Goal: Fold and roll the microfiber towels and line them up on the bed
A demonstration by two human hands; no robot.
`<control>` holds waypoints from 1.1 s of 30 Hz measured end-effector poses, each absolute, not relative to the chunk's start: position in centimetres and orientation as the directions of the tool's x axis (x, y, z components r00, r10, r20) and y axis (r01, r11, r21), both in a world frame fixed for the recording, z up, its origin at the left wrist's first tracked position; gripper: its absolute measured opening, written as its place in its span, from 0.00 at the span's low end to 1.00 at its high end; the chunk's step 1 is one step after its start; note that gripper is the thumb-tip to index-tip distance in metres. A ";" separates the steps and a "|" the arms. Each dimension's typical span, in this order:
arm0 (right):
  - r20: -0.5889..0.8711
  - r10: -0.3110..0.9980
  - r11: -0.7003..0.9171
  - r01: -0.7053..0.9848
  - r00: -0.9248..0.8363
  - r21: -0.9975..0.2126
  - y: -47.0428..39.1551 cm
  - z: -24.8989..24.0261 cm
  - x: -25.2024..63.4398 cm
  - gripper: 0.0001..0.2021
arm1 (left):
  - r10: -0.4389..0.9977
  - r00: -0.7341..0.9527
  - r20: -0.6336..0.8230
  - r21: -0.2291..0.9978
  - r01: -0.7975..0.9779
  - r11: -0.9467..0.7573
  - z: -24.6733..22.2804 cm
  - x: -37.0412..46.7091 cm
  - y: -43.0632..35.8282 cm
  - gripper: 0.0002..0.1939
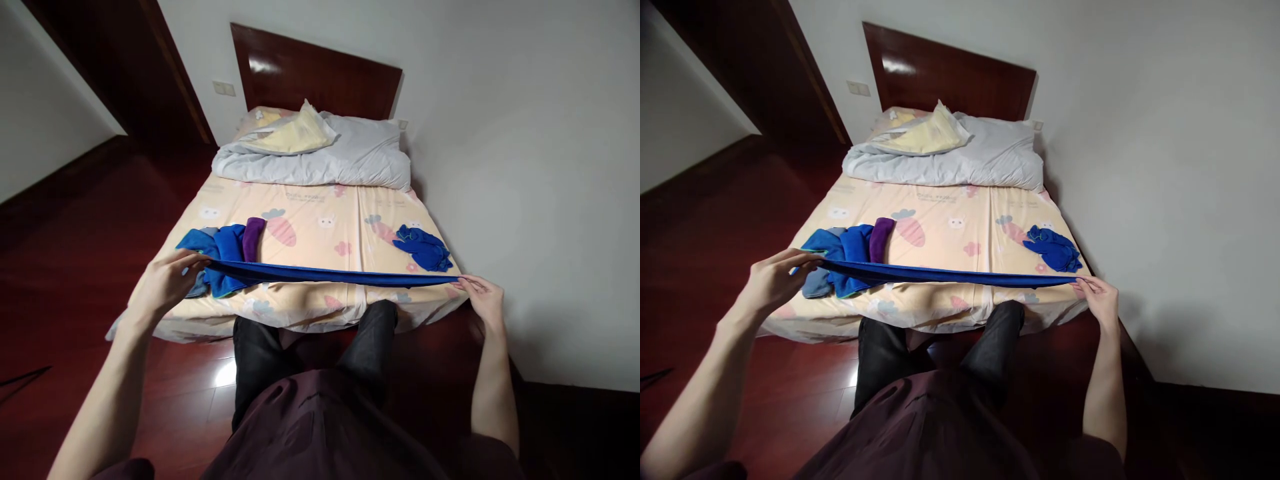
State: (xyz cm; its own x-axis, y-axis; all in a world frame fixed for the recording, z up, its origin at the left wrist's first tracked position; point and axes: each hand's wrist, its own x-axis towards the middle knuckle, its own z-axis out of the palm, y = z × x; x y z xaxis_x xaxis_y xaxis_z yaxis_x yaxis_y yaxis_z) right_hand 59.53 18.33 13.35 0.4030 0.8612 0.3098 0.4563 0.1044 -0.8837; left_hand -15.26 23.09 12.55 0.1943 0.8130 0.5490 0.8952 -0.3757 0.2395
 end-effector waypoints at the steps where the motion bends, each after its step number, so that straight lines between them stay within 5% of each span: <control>1: 0.304 0.860 0.094 0.458 0.410 -0.884 18.2 13.3 59.7 0.27 | 0.813 0.205 0.545 0.254 0.884 -0.393 12.9 -15.1 23.0 0.17; 10: 0.241 0.909 0.017 0.547 0.341 -0.837 21.8 14.2 62.4 0.27 | 0.880 0.298 0.370 0.277 0.869 -0.411 13.4 -15.1 29.3 0.20; 17: 0.193 0.936 -0.004 0.559 0.293 -0.829 31.8 12.9 63.2 0.22 | 0.955 0.257 0.147 0.297 0.909 -0.291 12.7 -12.5 39.4 0.12; 26: 0.483 0.784 0.135 0.653 0.389 -0.745 37.0 13.0 60.8 0.14 | 0.685 0.055 0.726 0.342 0.836 -0.429 13.3 -10.8 42.3 0.18; 33: 0.485 0.782 0.135 0.653 0.392 -0.745 34.9 6.5 60.6 0.16 | 0.775 0.135 0.618 0.312 0.862 -0.399 7.1 -10.9 37.0 0.22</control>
